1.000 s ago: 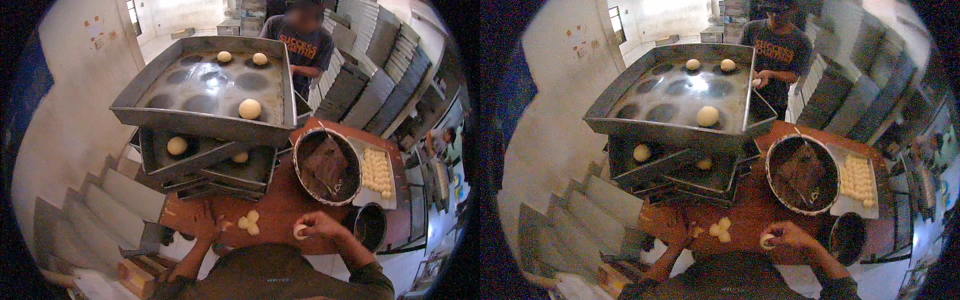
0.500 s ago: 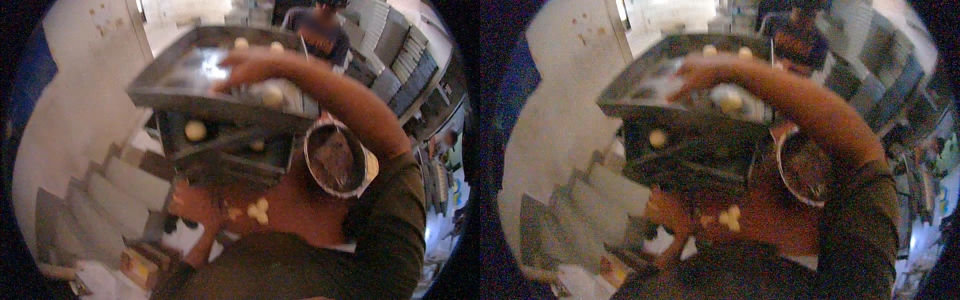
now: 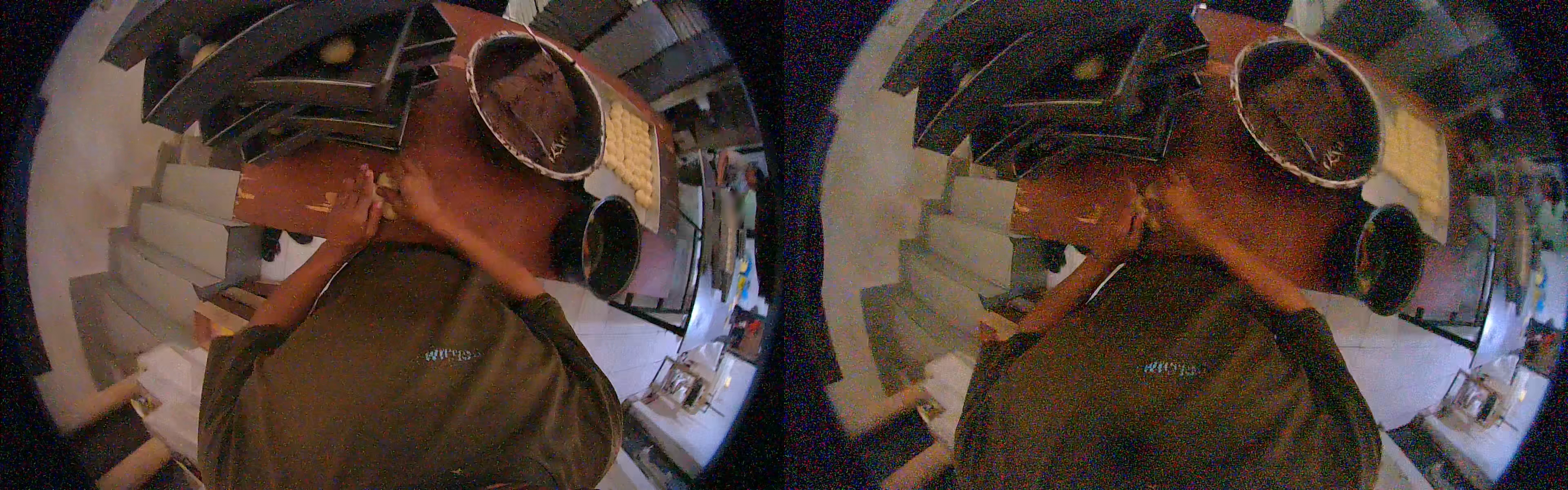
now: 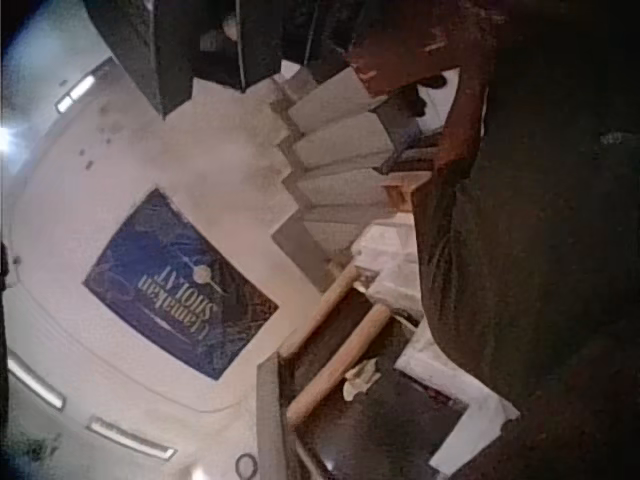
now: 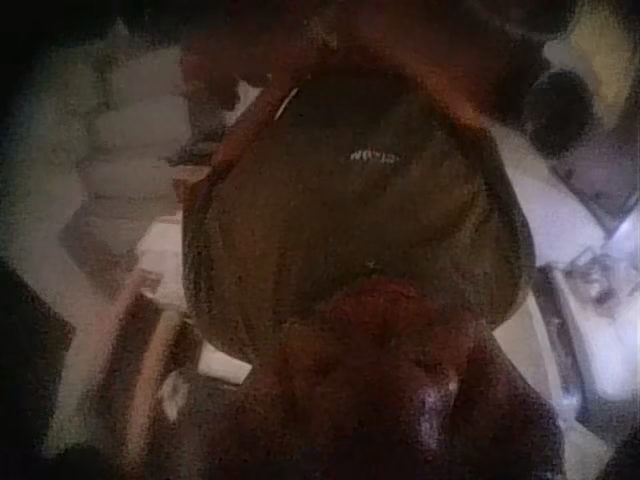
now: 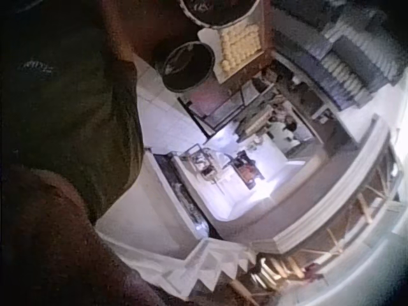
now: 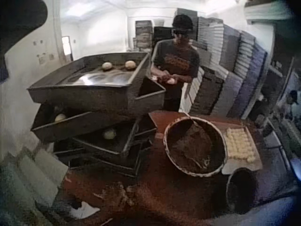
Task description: The person takes pieces of dough, fills them with chocolate paste from a bowl, rolls the dough into balls, and places them onto metal baking trays, occasionally using a brush to apply a liquid to the trays.
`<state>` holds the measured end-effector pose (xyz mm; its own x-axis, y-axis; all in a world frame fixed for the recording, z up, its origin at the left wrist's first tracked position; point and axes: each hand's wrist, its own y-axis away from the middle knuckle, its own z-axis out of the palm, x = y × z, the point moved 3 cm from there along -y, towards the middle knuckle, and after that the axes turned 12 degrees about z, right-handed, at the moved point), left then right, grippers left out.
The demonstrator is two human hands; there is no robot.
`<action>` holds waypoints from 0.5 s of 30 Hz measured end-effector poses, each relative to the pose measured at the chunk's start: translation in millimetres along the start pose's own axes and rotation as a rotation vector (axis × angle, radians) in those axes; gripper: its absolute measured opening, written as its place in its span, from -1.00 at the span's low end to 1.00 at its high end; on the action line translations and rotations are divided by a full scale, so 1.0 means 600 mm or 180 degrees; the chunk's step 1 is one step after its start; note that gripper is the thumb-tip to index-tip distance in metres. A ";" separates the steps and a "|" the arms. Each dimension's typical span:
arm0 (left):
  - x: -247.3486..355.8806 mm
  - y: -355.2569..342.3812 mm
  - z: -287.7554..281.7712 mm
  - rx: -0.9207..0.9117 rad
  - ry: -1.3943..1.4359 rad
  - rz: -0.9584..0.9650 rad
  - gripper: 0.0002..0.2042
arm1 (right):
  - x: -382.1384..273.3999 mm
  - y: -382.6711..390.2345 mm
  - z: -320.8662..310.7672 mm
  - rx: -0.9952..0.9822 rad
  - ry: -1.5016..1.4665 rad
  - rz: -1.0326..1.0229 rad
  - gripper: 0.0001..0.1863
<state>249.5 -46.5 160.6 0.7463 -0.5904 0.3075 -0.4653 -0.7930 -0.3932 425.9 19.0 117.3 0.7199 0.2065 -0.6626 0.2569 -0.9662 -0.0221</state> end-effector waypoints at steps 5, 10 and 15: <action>-0.026 0.019 0.037 -0.1248 -0.0347 -0.0131 -0.44 | 0.038 0.029 -0.152 0.0796 -0.2381 0.1402 -0.76; 0.079 -0.077 -0.063 0.0675 0.2152 -0.0734 -0.57 | -0.165 0.063 -0.292 0.0362 -0.2366 0.0583 -0.71; -0.059 -0.053 -0.078 0.0989 0.1999 -0.1256 -0.60 | -0.125 0.075 -0.383 0.1479 -0.0188 0.0101 -0.80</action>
<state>215.5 -7.5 203.1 0.3778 -0.3230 0.8677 -0.0006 -0.9373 -0.3486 531.8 -4.4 338.0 0.6813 0.1797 -0.7096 -0.0904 -0.9413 -0.3251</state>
